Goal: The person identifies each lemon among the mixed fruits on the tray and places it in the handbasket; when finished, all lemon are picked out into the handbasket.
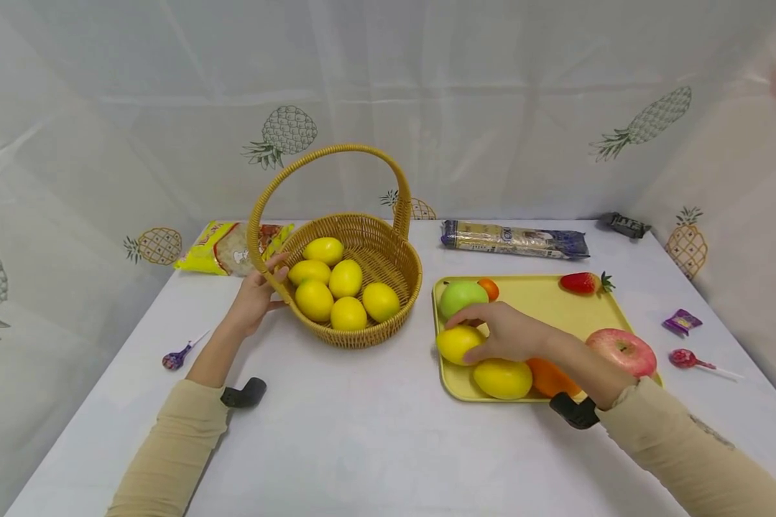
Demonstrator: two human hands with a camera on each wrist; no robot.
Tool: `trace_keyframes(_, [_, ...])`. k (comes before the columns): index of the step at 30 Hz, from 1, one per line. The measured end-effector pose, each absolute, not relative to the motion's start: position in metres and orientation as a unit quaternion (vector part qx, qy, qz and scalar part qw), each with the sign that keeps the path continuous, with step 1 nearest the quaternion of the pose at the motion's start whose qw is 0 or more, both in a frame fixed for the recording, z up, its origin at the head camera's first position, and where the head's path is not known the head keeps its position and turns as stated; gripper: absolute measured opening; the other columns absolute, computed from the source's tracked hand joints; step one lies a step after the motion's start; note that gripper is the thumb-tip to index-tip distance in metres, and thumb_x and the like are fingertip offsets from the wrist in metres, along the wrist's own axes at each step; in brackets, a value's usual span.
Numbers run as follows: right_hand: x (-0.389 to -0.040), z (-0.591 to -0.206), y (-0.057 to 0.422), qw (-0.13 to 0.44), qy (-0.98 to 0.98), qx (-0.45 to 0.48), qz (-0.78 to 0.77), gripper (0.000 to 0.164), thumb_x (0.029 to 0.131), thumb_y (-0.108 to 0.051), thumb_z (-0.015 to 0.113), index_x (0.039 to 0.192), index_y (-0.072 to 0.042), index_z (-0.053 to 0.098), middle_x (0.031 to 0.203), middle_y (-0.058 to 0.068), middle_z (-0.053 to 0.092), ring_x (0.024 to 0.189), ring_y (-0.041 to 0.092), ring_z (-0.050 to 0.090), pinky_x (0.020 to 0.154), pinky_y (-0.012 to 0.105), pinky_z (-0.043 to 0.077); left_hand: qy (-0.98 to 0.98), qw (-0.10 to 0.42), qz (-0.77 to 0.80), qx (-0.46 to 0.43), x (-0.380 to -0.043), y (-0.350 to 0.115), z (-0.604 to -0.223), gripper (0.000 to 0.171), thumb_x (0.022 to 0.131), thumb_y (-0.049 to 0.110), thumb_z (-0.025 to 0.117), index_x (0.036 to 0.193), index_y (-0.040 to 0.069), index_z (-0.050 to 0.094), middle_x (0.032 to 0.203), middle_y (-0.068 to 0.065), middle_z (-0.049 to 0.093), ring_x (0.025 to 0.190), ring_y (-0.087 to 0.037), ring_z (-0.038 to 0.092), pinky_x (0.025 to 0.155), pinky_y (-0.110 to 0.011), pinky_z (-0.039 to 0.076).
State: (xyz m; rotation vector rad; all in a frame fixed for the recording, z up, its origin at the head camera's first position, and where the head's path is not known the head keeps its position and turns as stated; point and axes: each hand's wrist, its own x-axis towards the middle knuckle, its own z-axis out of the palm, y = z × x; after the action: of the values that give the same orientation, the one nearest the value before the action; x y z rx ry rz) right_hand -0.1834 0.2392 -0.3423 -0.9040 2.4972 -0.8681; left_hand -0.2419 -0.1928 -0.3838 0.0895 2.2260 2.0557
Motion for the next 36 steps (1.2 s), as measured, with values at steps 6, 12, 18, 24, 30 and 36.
trace_keyframes(6, [-0.195, -0.305, 0.237, 0.175, 0.868, -0.291, -0.362, 0.050, 0.086, -0.027, 0.076, 0.130, -0.012, 0.059, 0.132, 0.008, 0.056, 0.117, 0.033, 0.053, 0.096, 0.050, 0.047, 0.730, 0.051, 0.681, 0.034, -0.244, -0.193, -0.388, 0.049, 0.105, 0.019, 0.043, 0.152, 0.011, 0.032, 0.157, -0.012, 0.020, 0.135, -0.037, 0.033, 0.093, -0.056, 0.048])
trace_keyframes(12, [-0.229, -0.278, 0.215, 0.210, 0.852, -0.244, -0.413, 0.054, 0.091, -0.028, 0.071, 0.138, -0.011, 0.050, 0.138, 0.010, 0.050, 0.113, 0.029, 0.056, 0.087, 0.044, 0.054, 0.735, 0.050, 0.675, 0.032, -0.241, -0.195, -0.384, 0.049, 0.105, 0.019, 0.044, 0.152, 0.009, 0.032, 0.157, -0.013, 0.021, 0.134, -0.036, 0.034, 0.093, -0.053, 0.049])
trace_keyframes(18, [-0.262, -0.282, 0.178, 0.242, 0.840, -0.215, -0.435, 0.058, 0.091, -0.030, 0.070, 0.141, -0.011, 0.047, 0.142, 0.016, 0.044, 0.117, 0.030, 0.055, 0.086, 0.042, 0.055, 0.742, 0.040, 0.668, 0.047, -0.239, -0.194, -0.384, 0.048, 0.105, 0.020, 0.044, 0.151, 0.009, 0.034, 0.155, -0.014, 0.024, 0.133, -0.036, 0.036, 0.090, -0.051, 0.051])
trace_keyframes(24, [-0.285, -0.294, 0.139, 0.261, 0.834, -0.207, -0.440, 0.057, 0.093, -0.023, 0.068, 0.143, -0.008, 0.045, 0.142, 0.017, 0.040, 0.120, 0.032, 0.051, 0.084, 0.041, 0.056, 0.741, 0.038, 0.669, 0.049, -0.240, -0.193, -0.384, 0.047, 0.105, 0.017, 0.043, 0.151, 0.007, 0.034, 0.155, -0.015, 0.026, 0.134, -0.036, 0.035, 0.090, -0.054, 0.051])
trace_keyframes(30, [-0.301, -0.308, 0.113, 0.269, 0.843, -0.211, -0.416, 0.058, 0.093, -0.023, 0.067, 0.143, -0.005, 0.044, 0.141, 0.019, 0.041, 0.122, 0.033, 0.048, 0.085, 0.042, 0.056, 0.738, 0.040, 0.673, 0.042, -0.240, -0.194, -0.384, 0.049, 0.105, 0.022, 0.045, 0.151, 0.008, 0.034, 0.156, -0.014, 0.023, 0.133, -0.036, 0.036, 0.090, -0.052, 0.051])
trace_keyframes(36, [-0.316, -0.311, 0.107, 0.308, 0.842, -0.197, -0.397, 0.055, 0.093, -0.018, 0.067, 0.142, -0.007, 0.044, 0.143, 0.019, 0.038, 0.127, 0.033, 0.043, 0.086, 0.041, 0.055, 0.738, 0.040, 0.673, 0.044, -0.241, -0.194, -0.386, 0.049, 0.104, 0.023, 0.046, 0.150, 0.009, 0.035, 0.155, -0.014, 0.025, 0.134, -0.036, 0.035, 0.089, -0.050, 0.052])
